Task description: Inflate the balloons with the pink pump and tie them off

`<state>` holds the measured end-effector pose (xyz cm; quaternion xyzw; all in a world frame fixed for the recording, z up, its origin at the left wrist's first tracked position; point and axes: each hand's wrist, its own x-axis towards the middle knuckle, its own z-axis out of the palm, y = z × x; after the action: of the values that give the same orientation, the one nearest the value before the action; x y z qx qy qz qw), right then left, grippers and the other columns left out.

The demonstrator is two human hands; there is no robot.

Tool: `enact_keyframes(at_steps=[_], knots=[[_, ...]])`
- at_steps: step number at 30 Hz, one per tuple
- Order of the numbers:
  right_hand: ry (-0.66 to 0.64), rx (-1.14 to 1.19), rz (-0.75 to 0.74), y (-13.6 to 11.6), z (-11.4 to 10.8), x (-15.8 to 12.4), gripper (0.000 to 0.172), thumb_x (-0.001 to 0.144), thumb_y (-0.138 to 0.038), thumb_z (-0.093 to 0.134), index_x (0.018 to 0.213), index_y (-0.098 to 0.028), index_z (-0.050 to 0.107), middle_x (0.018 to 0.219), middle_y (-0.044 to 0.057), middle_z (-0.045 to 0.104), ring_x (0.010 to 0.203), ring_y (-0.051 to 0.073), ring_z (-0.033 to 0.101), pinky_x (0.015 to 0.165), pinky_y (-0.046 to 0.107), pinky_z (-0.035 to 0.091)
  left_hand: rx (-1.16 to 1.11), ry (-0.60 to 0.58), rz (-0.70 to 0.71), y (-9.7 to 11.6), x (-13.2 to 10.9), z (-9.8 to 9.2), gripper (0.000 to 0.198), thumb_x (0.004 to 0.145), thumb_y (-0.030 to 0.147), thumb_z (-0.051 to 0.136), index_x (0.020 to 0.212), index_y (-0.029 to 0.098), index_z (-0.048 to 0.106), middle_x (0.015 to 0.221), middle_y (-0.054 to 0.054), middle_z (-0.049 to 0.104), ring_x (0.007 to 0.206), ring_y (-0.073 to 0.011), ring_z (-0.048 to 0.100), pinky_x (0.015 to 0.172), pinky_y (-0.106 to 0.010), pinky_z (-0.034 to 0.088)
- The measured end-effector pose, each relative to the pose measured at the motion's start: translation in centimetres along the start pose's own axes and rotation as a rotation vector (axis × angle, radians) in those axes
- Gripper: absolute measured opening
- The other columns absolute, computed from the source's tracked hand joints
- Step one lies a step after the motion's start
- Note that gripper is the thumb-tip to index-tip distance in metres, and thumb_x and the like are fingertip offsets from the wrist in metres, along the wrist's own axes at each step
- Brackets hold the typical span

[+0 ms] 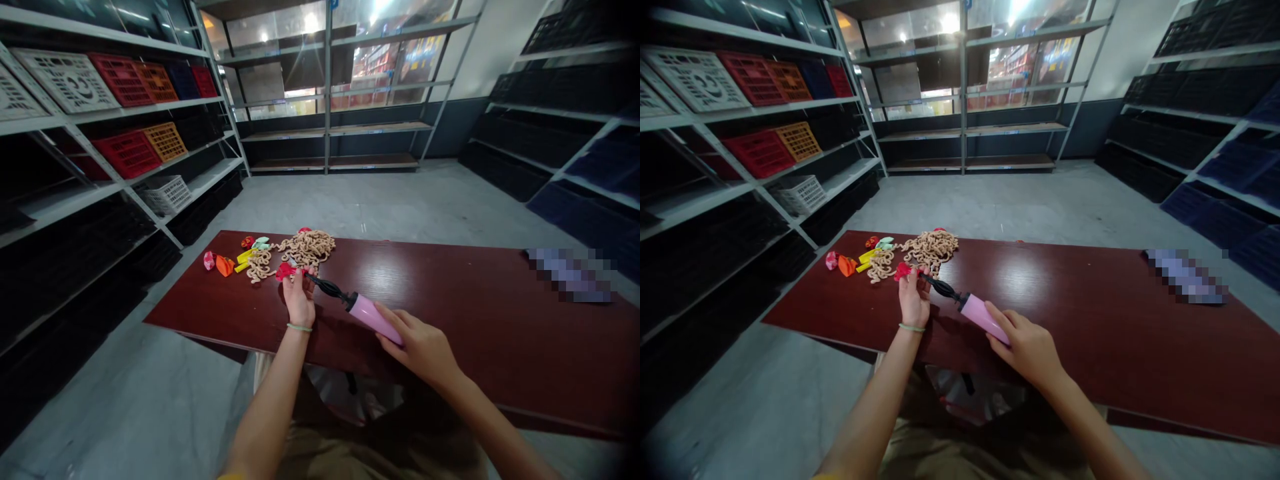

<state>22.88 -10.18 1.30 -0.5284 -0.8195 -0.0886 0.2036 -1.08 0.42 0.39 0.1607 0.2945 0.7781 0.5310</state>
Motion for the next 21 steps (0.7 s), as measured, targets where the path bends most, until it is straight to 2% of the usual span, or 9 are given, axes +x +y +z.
enact_keyframes(at_steps=[5,8,11,15,18,21], knots=[[-0.009,0.002,0.013,-0.4,0.5,0.2,0.051,0.094,-0.039,0.051,0.143,-0.026,0.047,0.109,0.005,0.070,0.086,0.018,0.068,0.063,0.024,0.046,0.120,-0.011,0.082,-0.5,-0.1,0.2,0.032,0.078,0.033,0.075,0.092,0.021,0.050,0.085,-0.002,0.069,0.077,-0.0149,0.069,0.079,-0.033,0.055],[-0.019,0.017,0.038,-0.6,0.9,1.0,0.054,0.094,-0.040,0.050,0.146,-0.026,0.043,0.111,0.006,0.069,0.087,0.018,0.068,0.063,0.025,0.048,0.169,-0.046,0.071,-0.4,0.3,0.9,0.029,0.079,0.034,0.074,0.091,0.020,0.052,0.085,-0.003,0.069,0.076,-0.0169,0.069,0.075,-0.033,0.055],[-0.030,0.043,0.089,-0.8,1.5,3.0,0.057,0.094,-0.042,0.049,0.147,-0.025,0.041,0.114,0.007,0.068,0.087,0.020,0.068,0.063,0.027,0.049,0.146,-0.076,0.040,0.1,1.6,2.3,0.023,0.080,0.032,0.072,0.094,0.019,0.058,0.086,-0.003,0.068,0.077,-0.0159,0.068,0.074,-0.030,0.054],[-0.065,0.078,0.119,-1.2,2.7,7.3,0.060,0.092,-0.040,0.049,0.147,-0.021,0.038,0.119,0.010,0.066,0.092,0.024,0.067,0.066,0.031,0.051,-0.001,-0.144,0.001,0.7,4.0,4.0,0.017,0.084,0.027,0.067,0.098,0.019,0.063,0.079,0.000,0.063,0.073,-0.0122,0.063,0.079,-0.027,0.052],[-0.081,0.097,0.092,-1.4,3.8,9.8,0.058,0.091,-0.043,0.050,0.144,-0.021,0.041,0.121,0.011,0.065,0.096,0.026,0.066,0.070,0.032,0.050,-0.083,-0.154,-0.047,0.7,5.4,4.4,0.014,0.090,0.032,0.059,0.089,0.018,0.062,0.070,0.001,0.055,0.064,-0.0108,0.057,0.077,-0.027,0.051],[-0.077,0.101,0.071,-1.2,5.0,10.5,0.056,0.091,-0.047,0.051,0.141,-0.022,0.045,0.120,0.011,0.066,0.096,0.025,0.067,0.071,0.032,0.050,-0.109,-0.138,-0.073,0.2,5.6,4.2,0.024,0.093,0.039,0.053,0.079,0.019,0.054,0.066,0.002,0.051,0.063,-0.0122,0.056,0.075,-0.030,0.052]])
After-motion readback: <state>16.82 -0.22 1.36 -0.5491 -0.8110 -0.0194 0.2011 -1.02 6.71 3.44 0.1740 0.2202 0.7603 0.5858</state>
